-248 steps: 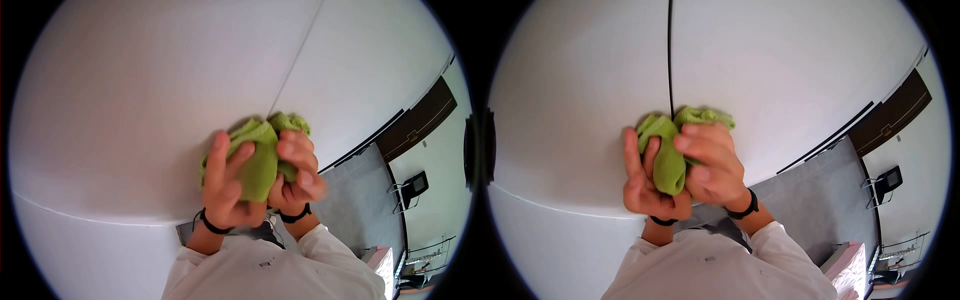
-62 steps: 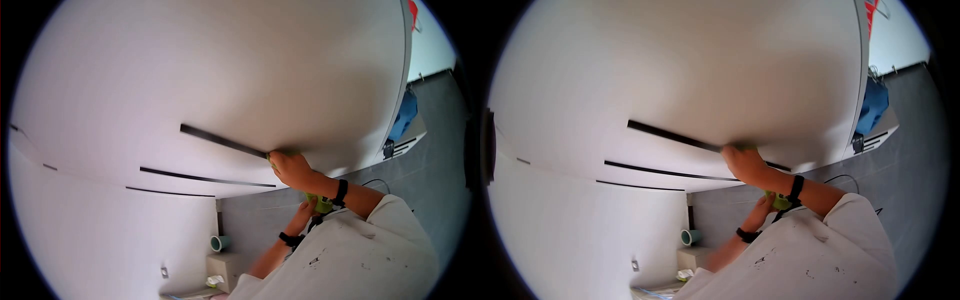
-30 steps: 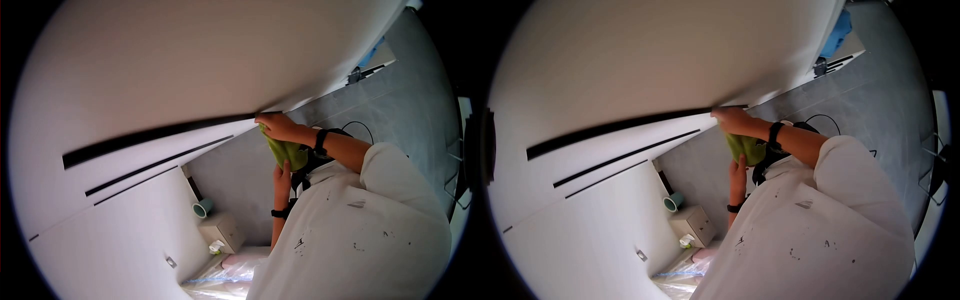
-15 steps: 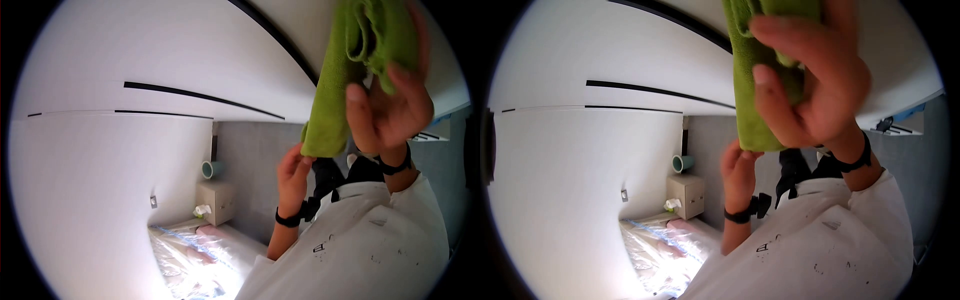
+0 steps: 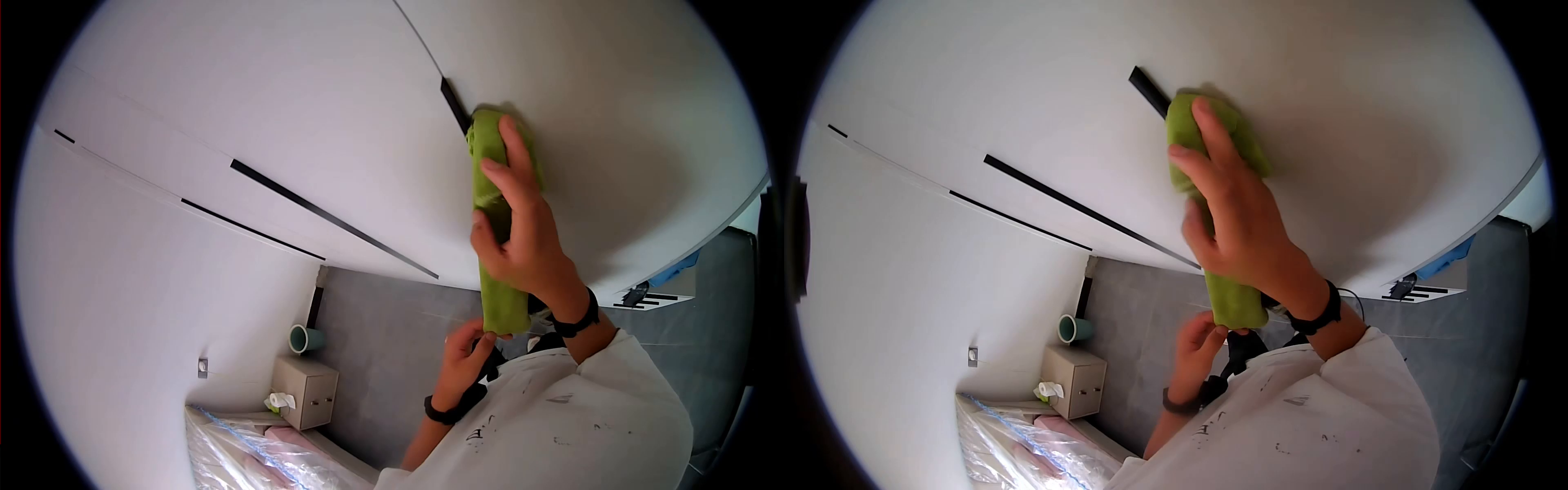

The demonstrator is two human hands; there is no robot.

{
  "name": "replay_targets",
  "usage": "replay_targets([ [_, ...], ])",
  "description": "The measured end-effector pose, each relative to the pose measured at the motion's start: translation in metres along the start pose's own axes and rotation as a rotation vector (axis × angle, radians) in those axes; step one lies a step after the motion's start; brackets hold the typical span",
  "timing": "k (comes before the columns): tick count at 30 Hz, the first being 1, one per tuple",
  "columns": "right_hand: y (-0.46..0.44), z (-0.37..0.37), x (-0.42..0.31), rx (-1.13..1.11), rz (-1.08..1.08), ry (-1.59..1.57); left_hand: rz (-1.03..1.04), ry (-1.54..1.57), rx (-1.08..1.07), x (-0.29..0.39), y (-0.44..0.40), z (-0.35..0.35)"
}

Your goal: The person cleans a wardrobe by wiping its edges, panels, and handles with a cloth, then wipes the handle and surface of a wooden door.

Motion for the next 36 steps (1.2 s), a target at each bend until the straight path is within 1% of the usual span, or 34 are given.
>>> replay_targets([
  [1, -0.002, 0.0, -0.003, 0.002, 0.0, -0.011, -0.027, -0.049, 0.01, 0.002, 0.004, -0.002],
  [3, -0.006, -0.009, -0.008, 0.083, -0.042, 0.026, -0.052, -0.11, 0.023, 0.006, 0.008, -0.005],
  [4, -0.007, -0.014, -0.006, 0.134, -0.066, -0.02, -0.014, -0.088, 0.037, 0.012, 0.008, -0.006],
  [5, -0.009, -0.012, -0.003, 0.134, -0.063, -0.028, 0.022, -0.063, 0.053, 0.016, 0.01, -0.007],
  [7, -0.015, -0.016, 0.003, 0.177, -0.048, -0.252, 0.037, -0.045, 0.058, 0.016, 0.012, -0.01],
  [9, -0.03, -0.013, -0.005, 0.157, -0.071, -0.246, 0.074, -0.009, 0.064, 0.019, 0.011, -0.011],
  [11, -0.042, -0.017, 0.0, 0.237, -0.068, -0.467, 0.111, -0.111, -0.018, 0.025, 0.009, -0.004],
  [12, -0.046, -0.016, -0.002, 0.226, -0.081, -0.468, 0.125, -0.103, -0.013, 0.03, 0.007, -0.003],
  [14, -0.045, -0.026, 0.01, 0.334, 0.053, -0.429, 0.149, -0.156, -0.055, 0.041, 0.006, 0.007],
  [18, -0.05, -0.044, 0.011, 0.389, 0.054, -0.394, 0.191, -0.238, -0.032, 0.046, 0.007, 0.011],
  [20, -0.056, -0.05, 0.013, 0.294, 0.156, -0.072, 0.164, -0.22, -0.026, 0.042, 0.009, 0.015],
  [21, -0.06, -0.052, 0.01, 0.292, 0.15, -0.071, 0.17, -0.216, -0.026, 0.041, 0.01, 0.017],
  [23, -0.068, -0.054, -0.012, 0.295, 0.036, 0.181, 0.143, -0.269, 0.006, 0.036, 0.012, 0.02],
  [24, -0.069, -0.055, -0.014, 0.291, 0.031, 0.184, 0.146, -0.263, 0.007, 0.037, 0.011, 0.024],
  [26, -0.073, -0.047, -0.013, 0.183, 0.046, 0.185, 0.114, -0.218, -0.012, 0.039, 0.011, 0.034],
  [27, -0.072, -0.048, -0.012, 0.182, 0.045, 0.185, 0.115, -0.217, -0.012, 0.039, 0.012, 0.037],
  [29, -0.069, -0.036, -0.01, 0.08, 0.018, 0.271, 0.008, -0.265, -0.117, 0.026, 0.014, 0.049],
  [32, -0.065, -0.031, -0.014, 0.055, 0.02, 0.311, 0.02, -0.27, -0.176, 0.018, 0.014, 0.059],
  [34, -0.064, -0.026, -0.017, 0.035, -0.016, 0.375, -0.002, -0.274, -0.199, 0.013, 0.013, 0.062],
  [36, -0.064, -0.022, -0.021, -0.004, -0.003, 0.404, -0.019, -0.279, -0.212, 0.01, 0.012, 0.062],
])
Point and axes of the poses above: each hand's wrist, its own y-axis away from the middle knuckle, its own z-axis out of the palm, x = y × z, the point moved 10 cm from there along -y, towards the middle knuckle, and after that the axes turned 3 degrees about z, right-handed, at the moved point
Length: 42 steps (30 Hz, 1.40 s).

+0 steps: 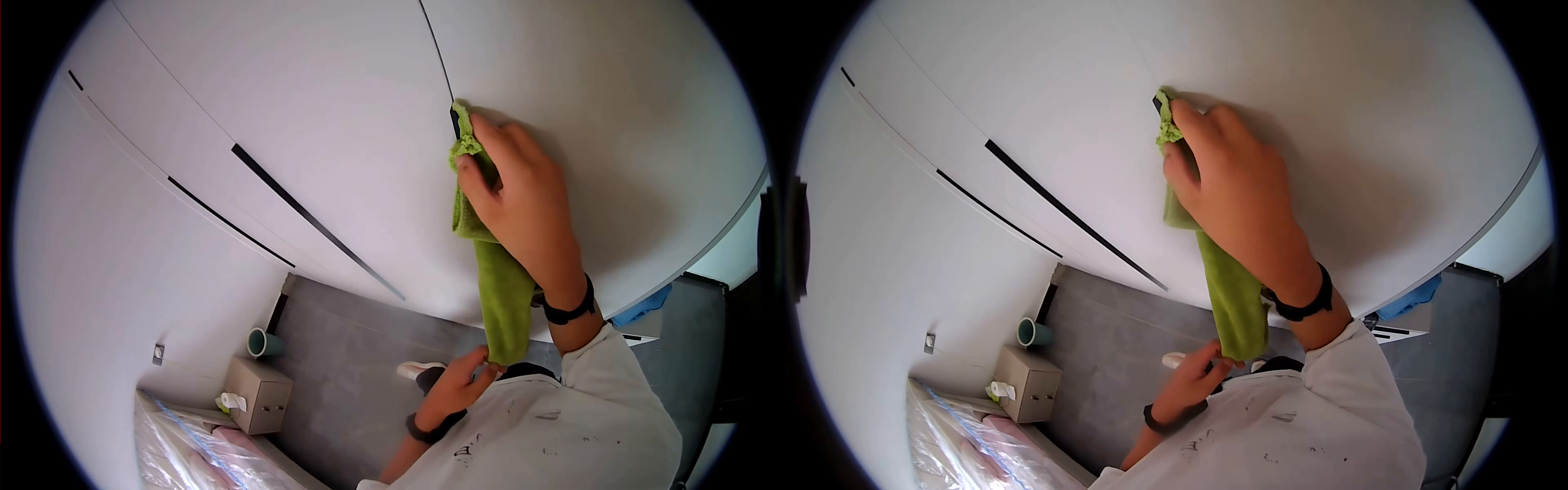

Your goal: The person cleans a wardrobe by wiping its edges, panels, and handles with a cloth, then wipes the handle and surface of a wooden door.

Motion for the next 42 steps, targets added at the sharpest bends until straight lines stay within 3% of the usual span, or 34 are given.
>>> replay_targets([
  [6, 0.002, 0.011, 0.007, -0.087, 0.015, 0.098, 0.082, 0.0, -0.051, -0.003, -0.014, -0.001],
  [9, 0.014, 0.027, 0.015, -0.136, 0.034, 0.159, 0.091, -0.039, -0.188, -0.029, -0.02, 0.01],
  [12, 0.032, 0.038, 0.026, -0.143, 0.067, 0.203, -0.264, -0.138, -0.286, -0.093, -0.018, 0.014],
  [21, 0.152, 0.076, 0.079, -0.198, 0.306, 0.394, -0.348, -0.411, -0.378, -0.208, 0.005, 0.006],
  [27, 0.243, 0.116, 0.129, -0.418, 0.374, 0.38, -0.619, -0.295, -0.193, -0.296, 0.055, 0.0],
  [31, 0.335, 0.159, 0.186, -0.671, 0.483, 0.383, -0.592, -0.261, -0.136, -0.312, 0.081, 0.0],
  [32, 0.353, 0.168, 0.198, -0.736, 0.503, 0.358, -0.555, -0.17, -0.008, -0.305, 0.081, -0.007],
  [34, 0.364, 0.168, 0.204, -0.722, 0.555, 0.312, -0.517, -0.076, 0.133, -0.295, 0.087, -0.018],
  [39, 0.371, 0.168, 0.214, -0.752, 0.604, 0.254, -0.484, -0.375, 0.368, -0.288, 0.103, -0.061],
  [40, 0.368, 0.165, 0.213, -0.743, 0.609, 0.221, -0.388, -0.217, 0.466, -0.297, 0.108, -0.069],
  [42, 0.36, 0.161, 0.212, -0.738, 0.604, 0.193, -0.398, -0.102, 0.573, -0.302, 0.12, -0.082],
])
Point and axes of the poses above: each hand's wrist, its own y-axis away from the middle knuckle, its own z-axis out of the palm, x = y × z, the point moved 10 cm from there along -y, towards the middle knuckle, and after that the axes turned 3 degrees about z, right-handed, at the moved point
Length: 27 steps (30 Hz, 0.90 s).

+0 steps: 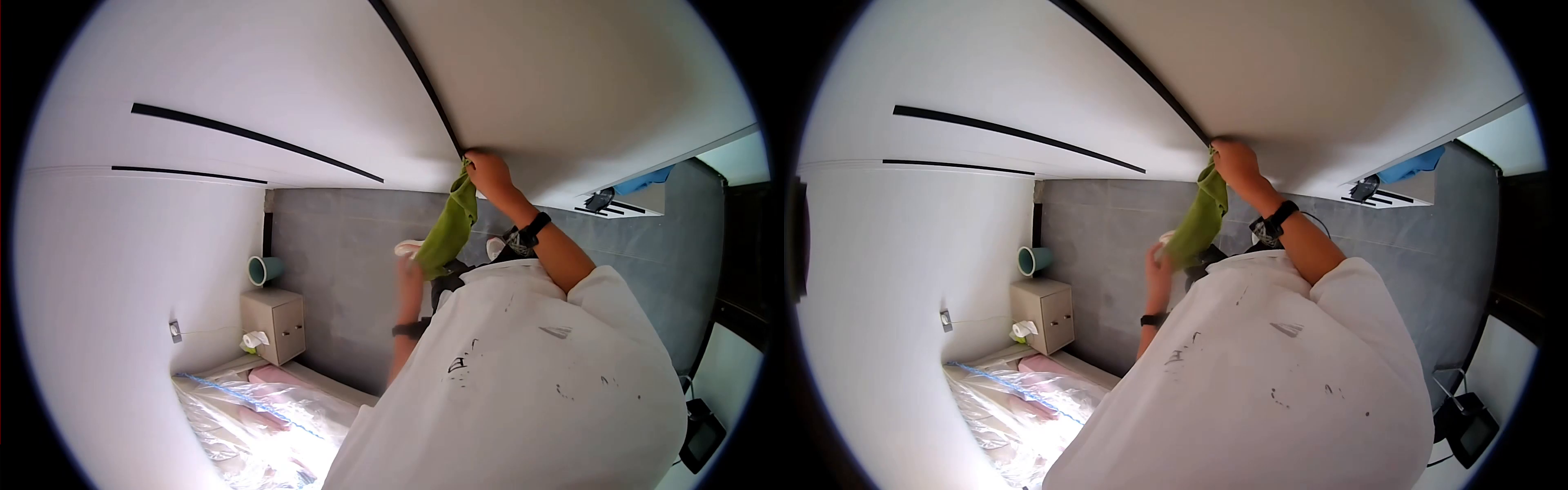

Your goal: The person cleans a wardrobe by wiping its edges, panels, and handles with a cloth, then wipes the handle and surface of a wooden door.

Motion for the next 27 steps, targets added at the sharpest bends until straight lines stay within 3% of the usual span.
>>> replay_targets([
  [2, 0.0, -0.008, 0.006, -0.017, 0.053, -0.143, -0.085, 0.179, 0.035, 0.015, 0.011, -0.018],
  [7, 0.001, -0.024, 0.011, -0.075, -0.081, -0.404, -0.086, 0.089, 0.037, 0.021, 0.021, -0.045],
  [13, 0.01, -0.063, -0.002, -0.111, -0.082, -0.577, 0.079, -0.039, -0.158, 0.059, 0.023, -0.029],
  [15, 0.011, -0.08, -0.002, -0.091, -0.036, -0.657, 0.258, -0.301, -0.174, 0.081, 0.019, -0.021],
  [16, 0.01, -0.098, -0.009, -0.07, -0.059, -0.65, 0.288, -0.295, -0.166, 0.086, 0.014, -0.015],
  [18, 0.019, -0.129, -0.02, -0.045, -0.033, -0.681, 0.155, -0.044, -0.099, 0.078, 0.011, -0.012],
  [19, 0.022, -0.141, -0.027, -0.045, -0.058, -0.686, 0.17, -0.043, -0.078, 0.09, 0.007, -0.011],
  [21, 0.021, -0.172, -0.037, 0.024, -0.121, -0.639, -0.028, -0.135, -0.036, 0.09, -0.002, -0.009],
  [22, 0.022, -0.185, -0.05, 0.01, -0.168, -0.639, 0.161, -0.092, -0.004, 0.093, -0.012, -0.002],
  [25, 0.019, -0.235, -0.073, 0.109, -0.229, -0.537, 0.323, -0.175, -0.031, 0.13, -0.03, 0.024],
  [27, 0.045, -0.28, -0.115, 0.421, -0.561, -0.336, 0.244, -0.051, -0.141, 0.13, -0.047, 0.045],
])
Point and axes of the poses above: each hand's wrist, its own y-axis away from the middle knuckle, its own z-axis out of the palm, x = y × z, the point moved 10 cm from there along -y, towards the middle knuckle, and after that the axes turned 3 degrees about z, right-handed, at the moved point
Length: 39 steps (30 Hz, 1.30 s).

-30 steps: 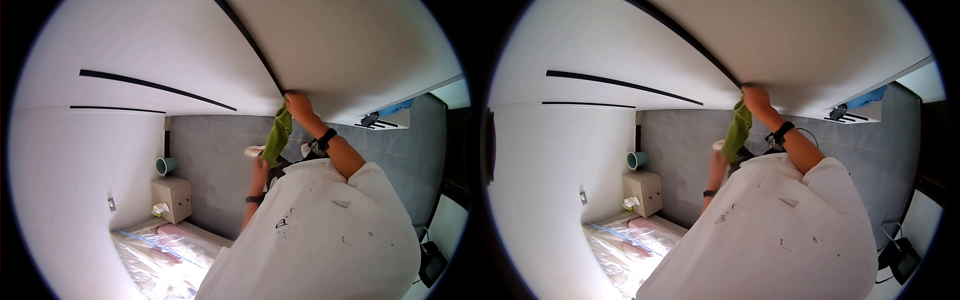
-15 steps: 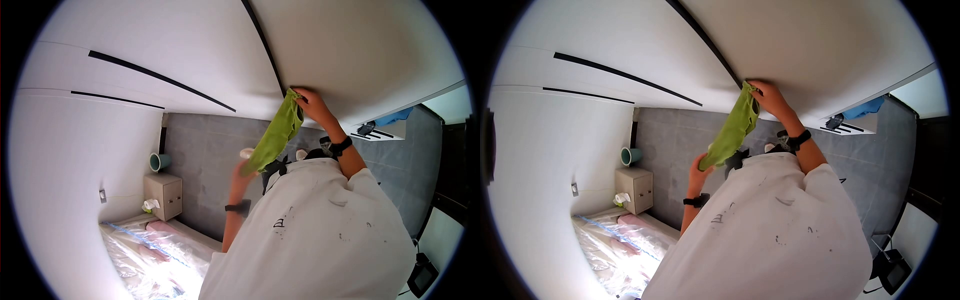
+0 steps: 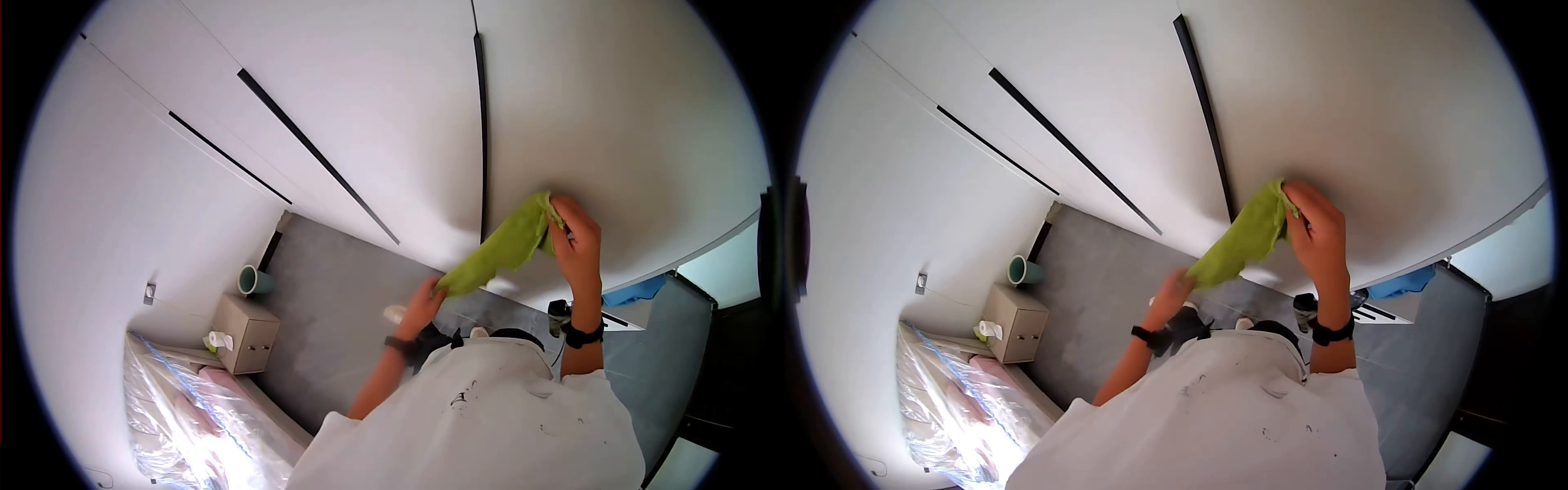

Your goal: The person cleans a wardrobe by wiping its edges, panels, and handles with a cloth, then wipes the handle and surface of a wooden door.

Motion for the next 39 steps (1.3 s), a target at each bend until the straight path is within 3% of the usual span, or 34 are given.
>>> replay_targets([
  [1, -0.002, -0.004, -0.01, 0.001, 0.003, 0.005, 0.032, -0.053, -0.047, 0.015, -0.01, 0.008],
  [3, -0.003, -0.009, -0.005, 0.029, 0.235, -0.151, 0.067, -0.123, -0.119, 0.038, -0.022, 0.018],
  [6, -0.004, -0.009, -0.004, 0.047, 0.396, -0.333, 0.109, -0.036, -0.186, 0.056, -0.037, 0.042],
  [9, -0.019, -0.014, -0.026, 0.125, 0.4, -0.543, 0.185, 0.047, -0.329, 0.057, -0.036, 0.066],
  [15, -0.025, -0.013, -0.016, 0.079, 0.309, -0.421, 0.093, 0.293, -0.235, 0.062, -0.02, 0.065],
  [17, -0.025, -0.015, -0.021, 0.092, 0.301, -0.446, -0.004, 0.653, -0.249, 0.069, -0.008, 0.067],
  [20, -0.027, -0.016, -0.022, 0.114, 0.234, -0.475, -0.065, 0.764, -0.263, 0.058, -0.007, 0.063],
  [22, -0.028, -0.017, -0.024, 0.132, 0.176, -0.476, -0.077, 0.755, -0.309, 0.057, 0.0, 0.06],
  [25, -0.028, -0.017, -0.021, 0.135, 0.224, -0.555, -0.035, 0.494, -0.332, 0.053, 0.004, 0.049],
  [27, -0.027, -0.006, -0.013, 0.031, 0.356, -0.76, -0.013, 0.504, -0.304, 0.045, 0.006, 0.038],
  [34, -0.02, -0.004, 0.001, 0.036, 0.318, -0.811, -0.004, 0.395, -0.051, 0.077, 0.019, -0.049],
  [36, -0.015, -0.002, 0.002, 0.032, 0.358, -0.893, 0.132, 0.495, 0.103, 0.111, 0.021, -0.086],
  [39, -0.005, 0.002, 0.019, -0.035, 0.278, -0.842, 0.273, 0.532, 0.155, 0.153, 0.024, -0.123],
])
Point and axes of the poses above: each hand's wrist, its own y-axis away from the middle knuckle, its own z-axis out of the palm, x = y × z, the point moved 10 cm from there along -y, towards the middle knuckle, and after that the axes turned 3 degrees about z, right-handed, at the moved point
